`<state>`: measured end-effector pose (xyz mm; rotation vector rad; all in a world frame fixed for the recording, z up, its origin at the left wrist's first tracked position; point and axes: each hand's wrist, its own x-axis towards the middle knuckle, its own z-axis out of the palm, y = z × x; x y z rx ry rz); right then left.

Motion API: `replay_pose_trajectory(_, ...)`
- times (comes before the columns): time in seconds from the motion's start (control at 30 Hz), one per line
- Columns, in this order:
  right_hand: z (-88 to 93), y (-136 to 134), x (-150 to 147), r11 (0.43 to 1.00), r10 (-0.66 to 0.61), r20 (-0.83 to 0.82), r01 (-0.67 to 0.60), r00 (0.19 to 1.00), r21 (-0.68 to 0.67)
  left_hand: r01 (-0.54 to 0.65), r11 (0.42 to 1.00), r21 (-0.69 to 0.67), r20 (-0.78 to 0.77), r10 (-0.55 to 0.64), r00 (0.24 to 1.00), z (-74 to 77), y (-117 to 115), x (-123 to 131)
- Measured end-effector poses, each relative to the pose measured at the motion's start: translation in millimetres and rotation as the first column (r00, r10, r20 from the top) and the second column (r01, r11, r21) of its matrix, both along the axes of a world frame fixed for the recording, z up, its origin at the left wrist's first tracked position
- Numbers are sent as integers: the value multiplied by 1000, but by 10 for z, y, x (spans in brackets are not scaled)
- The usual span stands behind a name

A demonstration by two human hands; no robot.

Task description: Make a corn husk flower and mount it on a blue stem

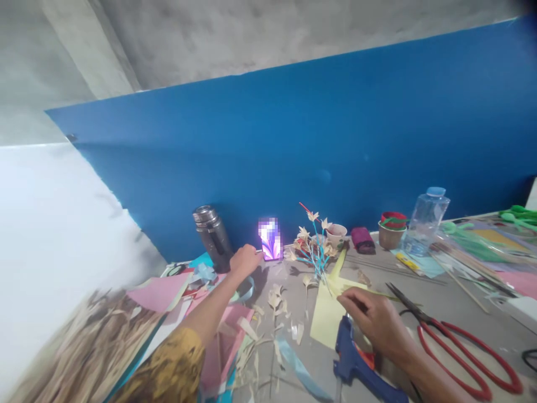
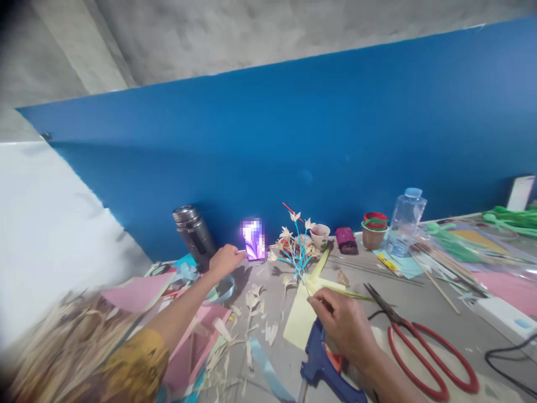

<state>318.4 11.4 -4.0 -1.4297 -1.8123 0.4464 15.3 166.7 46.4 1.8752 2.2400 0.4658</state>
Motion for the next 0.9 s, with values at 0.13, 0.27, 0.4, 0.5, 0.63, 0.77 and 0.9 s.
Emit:
replay_pose_trajectory(0.13,37,-33,62,959,-181,-149,208,972,194,36,997,-62,-27,-38,999,40,132,43)
replay_pose_trajectory(0.27,157,-116,105,864,-411,-261,465,873,193,41,997,-69,-42,-44,998,66,183,22)
replay_pose_trajectory(0.4,214,-167,103,819,-481,-319,548,816,168,42,997,-69,-51,-46,998,100,215,-6)
replay_pose_trajectory(0.5,198,-170,112,836,-456,-299,519,838,178,46,997,-67,-55,-49,997,126,237,-5)
replay_pose_trajectory(0.63,160,-144,160,865,-403,-267,460,875,203,43,998,-51,-67,-46,997,137,264,4)
replay_pose_trajectory(0.77,162,-130,160,868,-389,-262,446,883,216,45,998,-42,-80,-48,996,117,291,7)
replay_pose_trajectory(0.9,187,-151,105,863,-410,-284,469,867,186,52,998,-44,-90,-56,994,78,311,12)
